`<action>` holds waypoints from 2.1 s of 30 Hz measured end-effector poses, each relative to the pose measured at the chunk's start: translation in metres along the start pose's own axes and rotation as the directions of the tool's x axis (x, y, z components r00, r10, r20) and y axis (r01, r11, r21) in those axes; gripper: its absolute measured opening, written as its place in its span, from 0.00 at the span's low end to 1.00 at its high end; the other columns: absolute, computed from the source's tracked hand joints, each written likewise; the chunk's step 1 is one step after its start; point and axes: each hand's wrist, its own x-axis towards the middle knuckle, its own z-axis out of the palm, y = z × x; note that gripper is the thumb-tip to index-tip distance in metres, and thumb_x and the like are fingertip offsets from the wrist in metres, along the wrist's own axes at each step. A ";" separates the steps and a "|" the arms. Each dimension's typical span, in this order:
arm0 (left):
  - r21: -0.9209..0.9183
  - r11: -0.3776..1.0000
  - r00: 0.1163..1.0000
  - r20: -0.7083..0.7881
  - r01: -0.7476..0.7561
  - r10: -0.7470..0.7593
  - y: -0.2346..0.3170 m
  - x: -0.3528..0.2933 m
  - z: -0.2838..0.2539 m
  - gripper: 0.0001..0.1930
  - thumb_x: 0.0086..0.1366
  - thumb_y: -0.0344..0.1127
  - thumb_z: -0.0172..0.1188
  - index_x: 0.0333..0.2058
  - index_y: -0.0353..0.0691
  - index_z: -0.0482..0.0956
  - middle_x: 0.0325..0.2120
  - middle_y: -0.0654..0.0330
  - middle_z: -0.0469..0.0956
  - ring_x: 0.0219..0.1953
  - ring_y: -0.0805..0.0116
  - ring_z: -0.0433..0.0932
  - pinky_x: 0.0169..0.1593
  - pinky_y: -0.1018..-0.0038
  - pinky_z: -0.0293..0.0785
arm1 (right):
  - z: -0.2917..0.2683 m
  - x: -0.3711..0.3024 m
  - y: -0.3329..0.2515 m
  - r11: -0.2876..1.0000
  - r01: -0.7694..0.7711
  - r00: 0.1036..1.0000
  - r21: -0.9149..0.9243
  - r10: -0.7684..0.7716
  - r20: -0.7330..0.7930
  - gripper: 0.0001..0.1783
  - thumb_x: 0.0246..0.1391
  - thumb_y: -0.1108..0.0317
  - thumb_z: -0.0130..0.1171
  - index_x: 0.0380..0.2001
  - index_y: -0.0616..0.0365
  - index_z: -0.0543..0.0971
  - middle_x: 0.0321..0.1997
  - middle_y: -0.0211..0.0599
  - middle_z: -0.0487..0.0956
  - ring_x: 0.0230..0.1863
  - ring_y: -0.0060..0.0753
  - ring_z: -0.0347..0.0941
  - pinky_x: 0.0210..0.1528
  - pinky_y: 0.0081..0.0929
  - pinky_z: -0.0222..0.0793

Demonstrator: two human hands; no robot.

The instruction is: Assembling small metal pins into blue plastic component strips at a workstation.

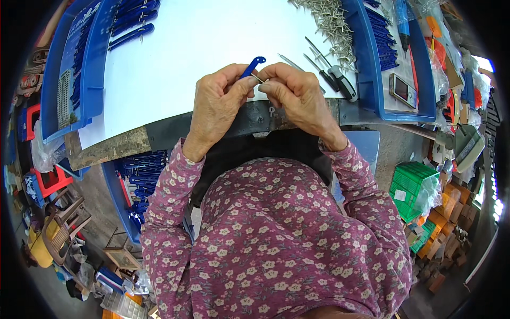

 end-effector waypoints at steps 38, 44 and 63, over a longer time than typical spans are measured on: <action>-0.085 0.995 0.995 0.090 0.060 -0.053 -0.005 -0.001 -0.017 0.09 0.58 0.36 0.55 0.29 0.35 0.77 0.13 0.69 0.70 0.15 0.86 0.64 0.18 0.90 0.57 | 0.008 0.001 0.001 0.886 -0.323 0.946 0.333 0.306 0.104 0.08 0.53 0.69 0.53 0.30 0.64 0.74 0.13 0.24 0.69 0.12 0.09 0.55 0.14 0.08 0.48; -0.079 0.994 0.993 0.101 0.077 -0.068 -0.008 0.001 -0.015 0.10 0.58 0.37 0.55 0.30 0.34 0.77 0.14 0.69 0.70 0.15 0.86 0.64 0.17 0.90 0.57 | 0.023 -0.005 0.009 0.991 -0.078 0.987 -0.104 0.063 -0.145 0.03 0.48 0.77 0.55 0.28 0.64 0.72 0.14 0.26 0.71 0.17 0.13 0.65 0.19 0.12 0.58; -0.014 0.998 0.995 0.082 0.057 -0.056 -0.001 -0.004 -0.021 0.09 0.58 0.36 0.56 0.29 0.36 0.77 0.14 0.70 0.69 0.14 0.88 0.60 0.16 0.90 0.51 | 0.022 0.000 0.000 0.997 -0.067 0.998 -0.049 0.066 -0.015 0.11 0.55 0.66 0.50 0.30 0.64 0.75 0.13 0.25 0.70 0.12 0.11 0.58 0.15 0.11 0.52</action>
